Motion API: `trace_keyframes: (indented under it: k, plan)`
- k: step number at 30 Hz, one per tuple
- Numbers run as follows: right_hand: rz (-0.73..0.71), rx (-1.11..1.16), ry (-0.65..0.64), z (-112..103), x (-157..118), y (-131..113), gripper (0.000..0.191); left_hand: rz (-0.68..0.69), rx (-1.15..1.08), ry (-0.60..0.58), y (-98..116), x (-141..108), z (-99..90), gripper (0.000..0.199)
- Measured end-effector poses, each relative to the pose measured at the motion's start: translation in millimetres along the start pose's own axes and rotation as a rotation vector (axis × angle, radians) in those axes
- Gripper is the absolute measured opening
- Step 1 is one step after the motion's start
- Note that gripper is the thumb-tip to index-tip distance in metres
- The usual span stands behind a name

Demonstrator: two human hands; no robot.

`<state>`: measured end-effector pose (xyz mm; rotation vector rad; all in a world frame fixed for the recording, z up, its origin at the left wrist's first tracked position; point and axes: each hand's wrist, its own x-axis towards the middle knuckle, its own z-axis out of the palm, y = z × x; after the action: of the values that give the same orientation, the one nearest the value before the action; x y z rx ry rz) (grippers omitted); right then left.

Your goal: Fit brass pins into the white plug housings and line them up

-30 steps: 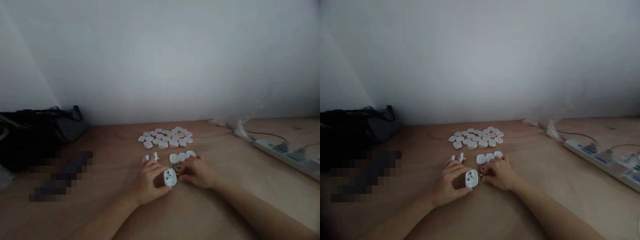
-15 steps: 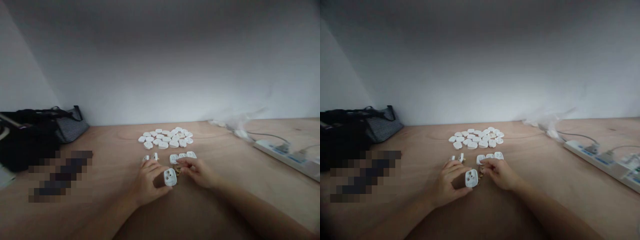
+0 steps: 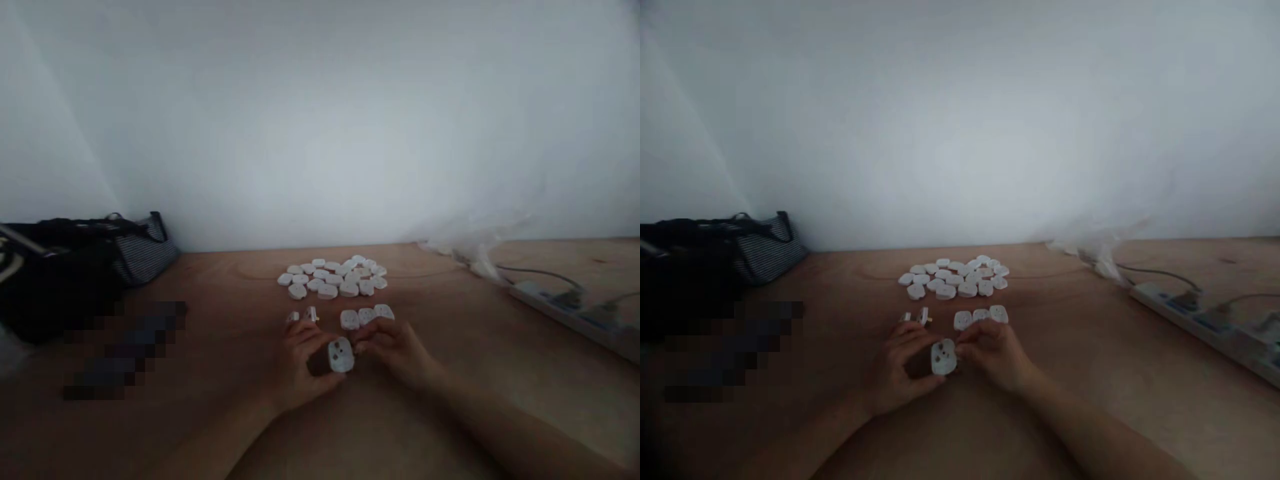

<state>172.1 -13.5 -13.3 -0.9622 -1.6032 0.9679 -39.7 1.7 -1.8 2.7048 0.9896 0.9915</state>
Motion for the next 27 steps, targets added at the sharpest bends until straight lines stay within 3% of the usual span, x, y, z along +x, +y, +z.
trace_keyframes:
  k: [3,8,15,18,23,27]
  plan:
    - [-0.103,-0.106,0.059,5,-2,-1,0.016,0.001,0.0,0.007,0,0,0.5,0.042]
    - [-0.206,-0.213,0.045,8,-3,0,0.015,0.006,-0.007,0.021,1,1,1.2,0.042]
    - [-0.424,-0.533,0.112,10,-6,-3,0.008,0.01,0.013,0.041,5,1,0.6,0.041]
    - [-0.474,-0.649,0.084,6,-7,-7,0.007,0.009,0.003,0.051,5,1,0.3,0.041]
    - [-0.339,-0.581,0.054,-4,-7,-6,0.042,-0.028,-0.043,0.03,3,2,-1.0,0.041]
    - [-0.185,-0.469,-0.08,-5,-4,1,0.064,-0.026,-0.093,-0.013,2,1,0.2,0.04]
